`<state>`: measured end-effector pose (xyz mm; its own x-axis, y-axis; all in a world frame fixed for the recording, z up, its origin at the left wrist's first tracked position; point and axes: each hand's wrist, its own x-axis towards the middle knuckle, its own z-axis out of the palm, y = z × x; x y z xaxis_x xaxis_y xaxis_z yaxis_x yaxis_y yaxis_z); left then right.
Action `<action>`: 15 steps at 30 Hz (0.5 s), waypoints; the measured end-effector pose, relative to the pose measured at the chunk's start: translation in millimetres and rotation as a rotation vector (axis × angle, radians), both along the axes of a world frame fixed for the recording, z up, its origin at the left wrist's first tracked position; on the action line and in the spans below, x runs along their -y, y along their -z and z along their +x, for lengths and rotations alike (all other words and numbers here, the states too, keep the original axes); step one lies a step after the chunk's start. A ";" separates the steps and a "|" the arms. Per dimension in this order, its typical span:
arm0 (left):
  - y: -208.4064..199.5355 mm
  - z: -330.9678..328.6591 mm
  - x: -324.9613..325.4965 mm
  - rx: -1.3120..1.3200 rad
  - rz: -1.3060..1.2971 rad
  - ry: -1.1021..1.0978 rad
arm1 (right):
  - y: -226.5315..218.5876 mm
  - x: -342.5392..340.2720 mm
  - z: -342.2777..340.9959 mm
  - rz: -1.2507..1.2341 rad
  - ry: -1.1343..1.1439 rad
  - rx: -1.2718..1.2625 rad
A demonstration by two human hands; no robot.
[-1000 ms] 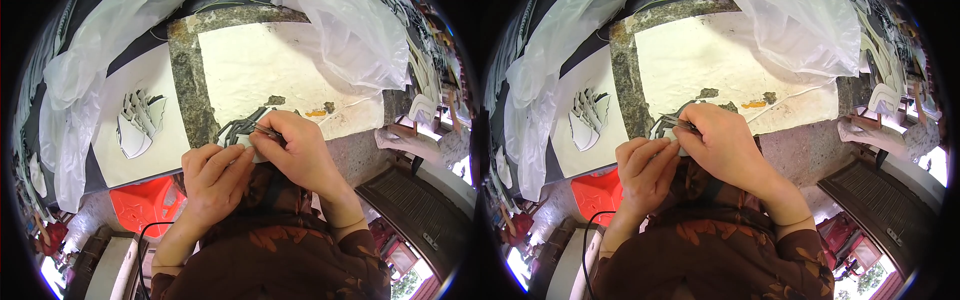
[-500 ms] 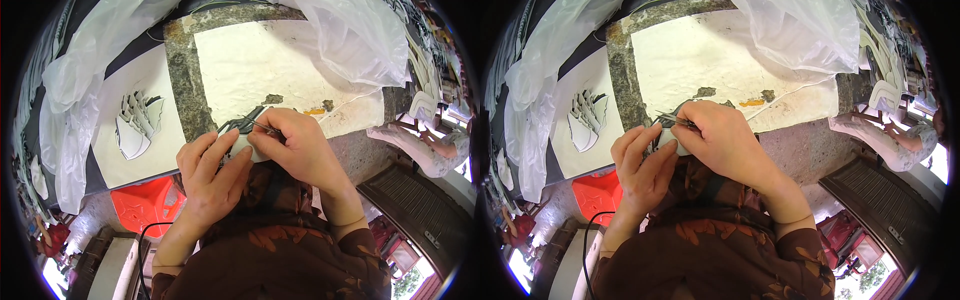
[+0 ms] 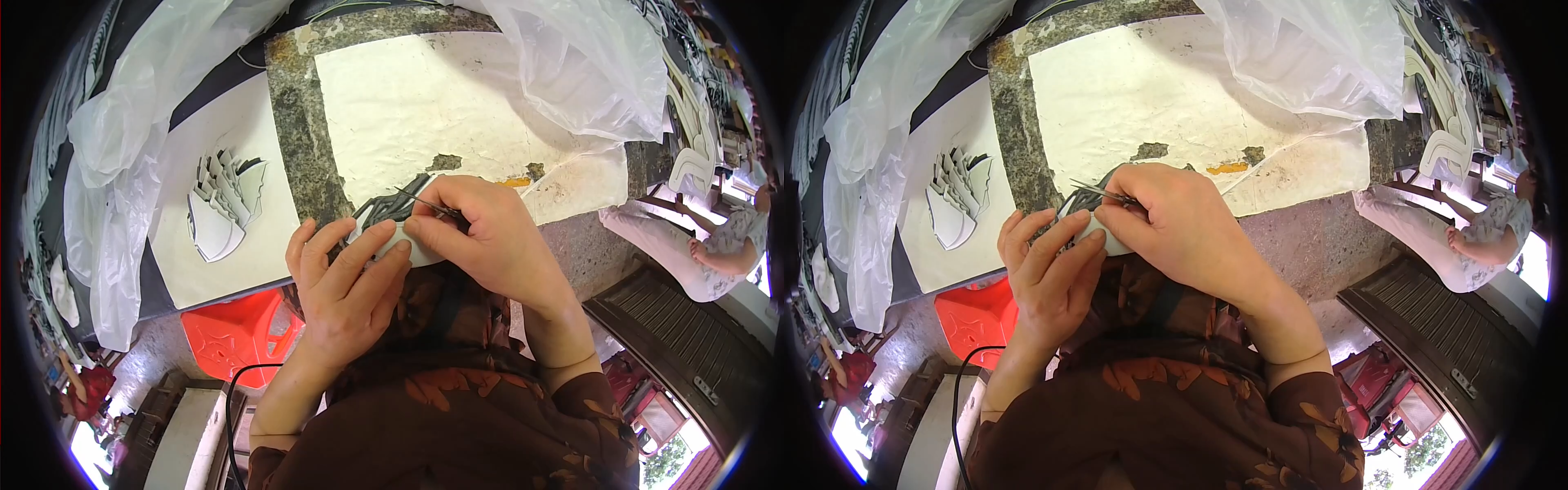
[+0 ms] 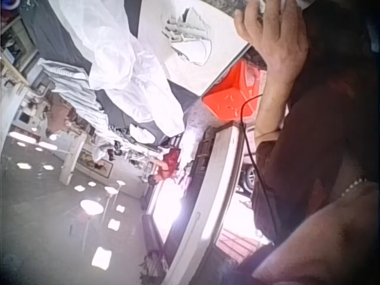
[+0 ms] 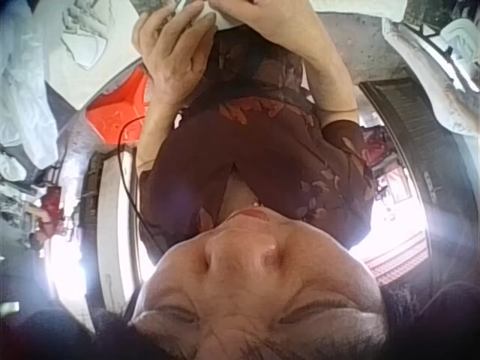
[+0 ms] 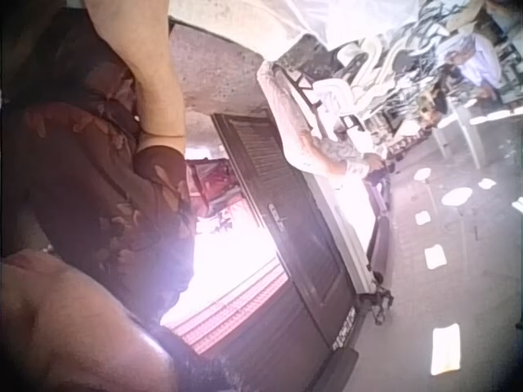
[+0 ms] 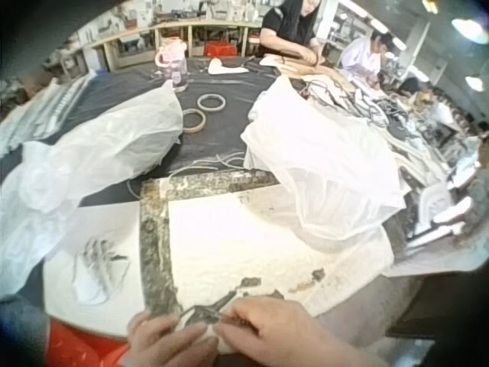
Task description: The recorder is manually assembling and preparing shoe upper components, using a small tool to guide and align the edges.
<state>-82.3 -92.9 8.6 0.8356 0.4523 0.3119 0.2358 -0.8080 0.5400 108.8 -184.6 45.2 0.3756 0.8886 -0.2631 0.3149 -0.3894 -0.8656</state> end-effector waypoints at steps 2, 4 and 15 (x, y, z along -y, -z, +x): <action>2.8 -1.0 -0.4 0.007 0.002 0.000 | -0.4 -0.4 0.4 -0.003 0.004 -0.032; 3.9 -1.5 -0.9 0.015 0.005 -0.001 | -0.7 -0.7 0.5 -0.012 0.005 -0.041; -1.9 3.8 -1.5 0.015 -0.006 0.017 | -5.5 1.2 3.1 -0.009 0.017 0.091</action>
